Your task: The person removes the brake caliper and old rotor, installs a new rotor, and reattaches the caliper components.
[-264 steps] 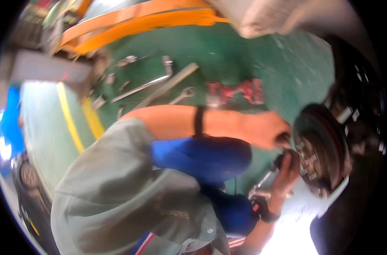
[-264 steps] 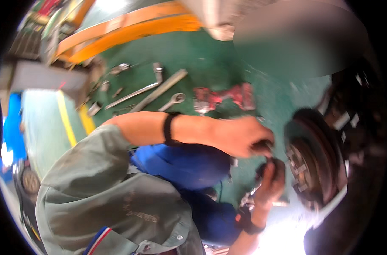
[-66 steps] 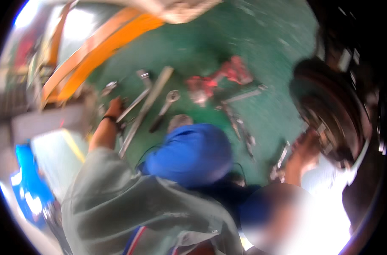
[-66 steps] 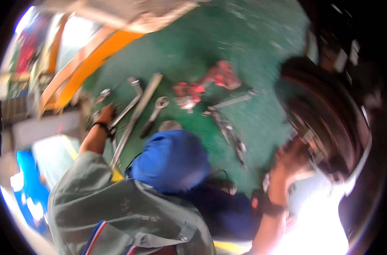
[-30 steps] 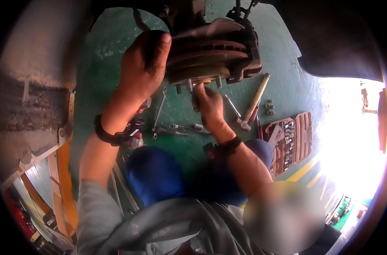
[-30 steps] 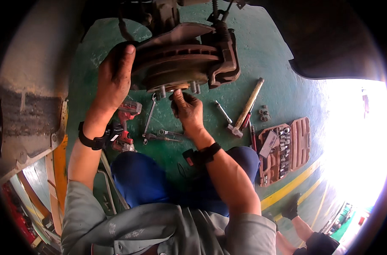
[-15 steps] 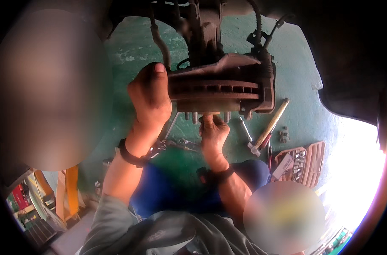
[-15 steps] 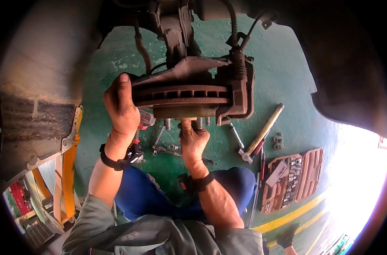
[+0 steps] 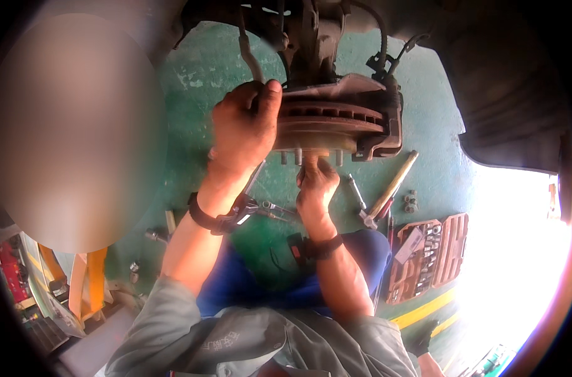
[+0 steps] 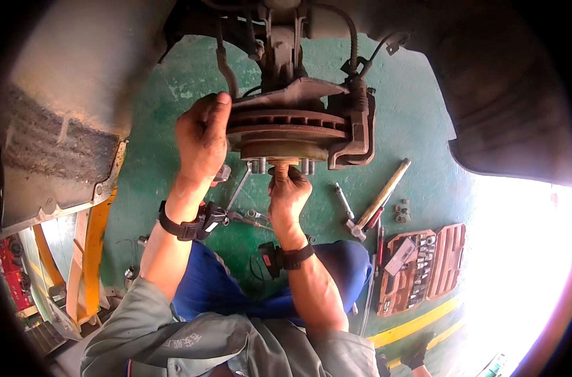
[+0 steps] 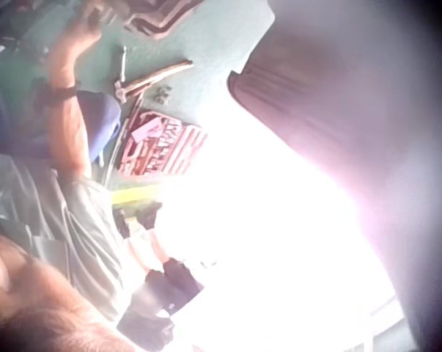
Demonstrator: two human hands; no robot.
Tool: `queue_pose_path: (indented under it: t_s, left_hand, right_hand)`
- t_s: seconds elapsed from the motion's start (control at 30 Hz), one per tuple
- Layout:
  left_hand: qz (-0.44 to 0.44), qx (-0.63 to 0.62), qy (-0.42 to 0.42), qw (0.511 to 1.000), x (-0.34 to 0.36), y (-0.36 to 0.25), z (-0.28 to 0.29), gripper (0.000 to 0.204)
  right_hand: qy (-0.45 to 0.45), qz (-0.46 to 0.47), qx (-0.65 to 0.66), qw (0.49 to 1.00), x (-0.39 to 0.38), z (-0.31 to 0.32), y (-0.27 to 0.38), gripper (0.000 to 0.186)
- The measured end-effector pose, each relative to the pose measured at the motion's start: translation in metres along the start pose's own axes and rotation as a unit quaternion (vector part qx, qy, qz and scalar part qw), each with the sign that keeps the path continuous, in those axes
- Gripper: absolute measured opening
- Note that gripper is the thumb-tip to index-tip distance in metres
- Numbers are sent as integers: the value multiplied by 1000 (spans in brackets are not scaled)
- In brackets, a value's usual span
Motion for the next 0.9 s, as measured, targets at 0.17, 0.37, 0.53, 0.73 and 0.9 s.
queue_pose_path:
  t_s: [0.17, 0.37, 0.53, 0.73, 0.9]
  left_hand:
    - [-30, -1, -19, 999, -1, -2, 1, 36]
    - [-34, 6, -30, 999, 2, 6, 3, 38]
    - [-53, -12, -19, 998, -5, 2, -1, 37]
    - [-76, -1, -57, 995, -11, 10, 0, 26]
    - [-121, -15, -74, 990, -13, 13, 1, 32]
  right_hand:
    - [-9, -10, -8, 1000, -2, -1, -3, 44]
    - [26, 0, -38, 999, 1, -4, -7, 47]
    - [24, 5, -35, 999, 5, 3, -9, 49]
    - [27, 11, -72, 997, -5, 4, -5, 49]
    - [59, 12, -79, 995, -3, 2, -5, 49]
Point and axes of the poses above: each hand's wrist, its own x-axis towards the middle knuckle, its own z-axis out of the back of the hand, y = z × x, the point moved 8 cm from there along x, towards the middle knuckle, and after that the axes turned 2 degrees about -y, right-handed, at the moved point
